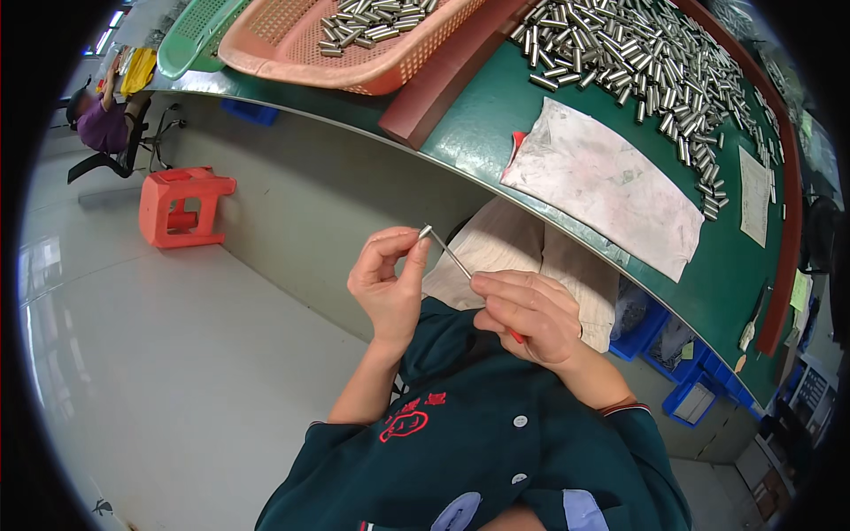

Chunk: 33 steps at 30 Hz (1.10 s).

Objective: Manually assembling small metal components using a thin alignment tool at a workstation.

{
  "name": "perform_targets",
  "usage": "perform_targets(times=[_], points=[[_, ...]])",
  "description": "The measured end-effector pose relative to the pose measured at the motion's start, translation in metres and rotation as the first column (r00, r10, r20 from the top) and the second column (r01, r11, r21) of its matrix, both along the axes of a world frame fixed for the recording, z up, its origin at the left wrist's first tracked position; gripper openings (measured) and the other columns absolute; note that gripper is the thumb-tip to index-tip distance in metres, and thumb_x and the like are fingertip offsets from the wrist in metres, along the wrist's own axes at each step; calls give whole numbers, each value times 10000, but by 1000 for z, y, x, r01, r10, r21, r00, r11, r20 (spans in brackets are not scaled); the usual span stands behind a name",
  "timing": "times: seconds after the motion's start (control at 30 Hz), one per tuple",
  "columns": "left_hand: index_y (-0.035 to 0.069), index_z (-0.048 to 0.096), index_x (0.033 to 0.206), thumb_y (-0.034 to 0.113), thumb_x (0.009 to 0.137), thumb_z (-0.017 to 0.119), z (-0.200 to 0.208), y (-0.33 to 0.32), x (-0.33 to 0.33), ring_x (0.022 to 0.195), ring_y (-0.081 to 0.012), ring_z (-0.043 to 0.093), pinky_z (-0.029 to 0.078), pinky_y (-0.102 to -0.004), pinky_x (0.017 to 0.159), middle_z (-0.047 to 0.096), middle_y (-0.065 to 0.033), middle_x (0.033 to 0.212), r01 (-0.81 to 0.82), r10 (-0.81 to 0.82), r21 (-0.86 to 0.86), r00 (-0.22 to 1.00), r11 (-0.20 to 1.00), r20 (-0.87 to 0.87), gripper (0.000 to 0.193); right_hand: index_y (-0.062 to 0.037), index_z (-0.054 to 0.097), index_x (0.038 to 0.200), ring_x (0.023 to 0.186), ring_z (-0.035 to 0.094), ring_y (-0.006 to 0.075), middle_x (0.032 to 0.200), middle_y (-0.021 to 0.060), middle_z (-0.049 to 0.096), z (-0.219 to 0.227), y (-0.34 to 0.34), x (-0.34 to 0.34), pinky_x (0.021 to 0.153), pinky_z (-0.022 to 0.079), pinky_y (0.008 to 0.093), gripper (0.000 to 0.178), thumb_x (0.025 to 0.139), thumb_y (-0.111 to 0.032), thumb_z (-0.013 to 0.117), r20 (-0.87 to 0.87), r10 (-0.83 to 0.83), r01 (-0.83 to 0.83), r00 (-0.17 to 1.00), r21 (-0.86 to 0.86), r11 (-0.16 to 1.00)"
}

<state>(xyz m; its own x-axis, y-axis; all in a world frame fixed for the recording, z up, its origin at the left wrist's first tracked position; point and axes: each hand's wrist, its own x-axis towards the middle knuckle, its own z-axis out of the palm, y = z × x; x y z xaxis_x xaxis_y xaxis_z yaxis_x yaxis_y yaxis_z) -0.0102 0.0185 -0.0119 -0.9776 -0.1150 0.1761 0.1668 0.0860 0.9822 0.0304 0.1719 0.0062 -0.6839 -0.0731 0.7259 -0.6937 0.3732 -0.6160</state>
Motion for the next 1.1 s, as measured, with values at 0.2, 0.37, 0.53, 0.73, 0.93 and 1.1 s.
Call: perform_targets(times=[0.2,0.37,0.53,0.73,0.93,1.1], points=[[-48,565,781,-109,714,602,2,-2,-4,767,-137,555,483,-229,674,565,-112,851,-54,54,-7,998,999,-36,98,7,510,983,827,618,307,938,176,606,4,-2,3,638,523,318,284,731,-45,631,-2,29,-29,1000,41,999],[-51,557,785,-98,731,594,1,-3,-6,727,-120,553,477,-217,652,567,-103,852,-109,108,20,993,994,56,80,33,498,983,857,606,324,939,188,598,11,2,4,677,523,344,302,701,19,607,8,223,-224,975,8,975],[-33,565,856,-45,763,582,0,-18,-15,731,-122,542,452,-235,662,569,-91,869,-69,30,188,979,980,202,95,23,515,833,831,604,348,919,229,585,12,8,2,677,525,388,169,708,-35,613,-67,146,-151,987,-82,985],[-3,575,904,-32,763,580,-12,-27,-8,775,-162,511,421,-275,689,552,-107,906,156,-269,449,942,880,200,144,-1,418,905,806,613,355,904,226,595,-2,3,-1,649,528,382,149,776,12,492,-69,58,-73,996,-242,967],[-6,580,890,-49,750,579,-12,-24,-6,769,-159,513,427,-275,681,550,-111,918,204,-317,429,925,880,210,146,-4,415,933,787,617,352,890,228,596,-8,-1,-3,630,529,371,158,791,21,480,-57,70,-82,996,-273,959],[-9,582,880,-65,740,578,-9,-22,-4,768,-153,516,432,-269,680,551,-109,917,208,-325,434,920,877,217,152,-4,426,927,789,618,346,889,224,598,-5,-2,-3,627,528,368,149,794,8,493,-22,75,-78,997,-280,957]])
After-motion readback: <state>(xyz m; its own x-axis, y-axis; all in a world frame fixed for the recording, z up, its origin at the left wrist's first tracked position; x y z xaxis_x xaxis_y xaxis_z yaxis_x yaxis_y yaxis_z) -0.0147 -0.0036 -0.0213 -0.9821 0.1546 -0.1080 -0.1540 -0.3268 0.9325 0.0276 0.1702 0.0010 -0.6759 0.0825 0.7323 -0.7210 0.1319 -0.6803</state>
